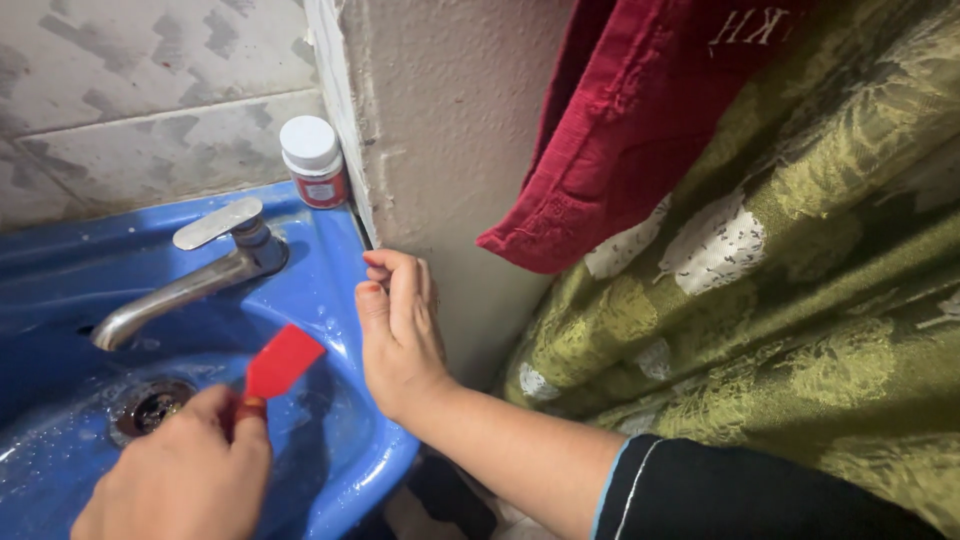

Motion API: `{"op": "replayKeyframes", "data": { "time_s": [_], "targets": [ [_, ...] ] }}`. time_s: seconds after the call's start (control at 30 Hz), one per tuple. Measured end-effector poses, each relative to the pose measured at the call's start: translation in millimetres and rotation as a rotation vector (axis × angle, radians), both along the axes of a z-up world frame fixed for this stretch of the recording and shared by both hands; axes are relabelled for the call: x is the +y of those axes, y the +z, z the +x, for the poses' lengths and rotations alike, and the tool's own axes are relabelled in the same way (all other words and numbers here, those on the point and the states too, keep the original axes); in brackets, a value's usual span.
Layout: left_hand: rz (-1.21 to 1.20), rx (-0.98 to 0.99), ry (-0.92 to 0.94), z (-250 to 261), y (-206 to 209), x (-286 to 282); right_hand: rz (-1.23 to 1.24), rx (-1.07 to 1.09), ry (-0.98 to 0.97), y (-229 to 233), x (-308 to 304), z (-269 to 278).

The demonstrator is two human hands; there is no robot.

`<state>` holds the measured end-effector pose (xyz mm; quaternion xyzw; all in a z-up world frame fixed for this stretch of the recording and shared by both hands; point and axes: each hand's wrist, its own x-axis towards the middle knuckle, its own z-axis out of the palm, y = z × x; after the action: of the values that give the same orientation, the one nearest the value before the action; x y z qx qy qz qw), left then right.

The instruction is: Cleaning a blue bathroom sink using a small red brush and liquid soap.

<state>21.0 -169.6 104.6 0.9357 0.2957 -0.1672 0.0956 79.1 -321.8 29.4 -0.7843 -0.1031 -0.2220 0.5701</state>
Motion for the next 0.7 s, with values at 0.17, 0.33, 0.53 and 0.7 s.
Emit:
{"op": "replayKeyframes", "data": {
  "time_s": [0.17, 0.33, 0.53, 0.7],
  "targets": [
    [0.011, 0.072, -0.141, -2, 4, 1, -0.049, -0.006, -0.007, 5, 0, -2],
    [-0.004, -0.075, -0.148, 15, 28, -24, -0.084, -0.009, -0.013, 5, 0, 0],
    [-0.003, -0.342, -0.146, 52, 26, -36, -0.103, -0.009, -0.027, 5, -1, -1],
    [0.01, -0.312, -0.19, 43, 33, -35, -0.081, -0.011, -0.009, 5, -2, -1]
  ]
}}
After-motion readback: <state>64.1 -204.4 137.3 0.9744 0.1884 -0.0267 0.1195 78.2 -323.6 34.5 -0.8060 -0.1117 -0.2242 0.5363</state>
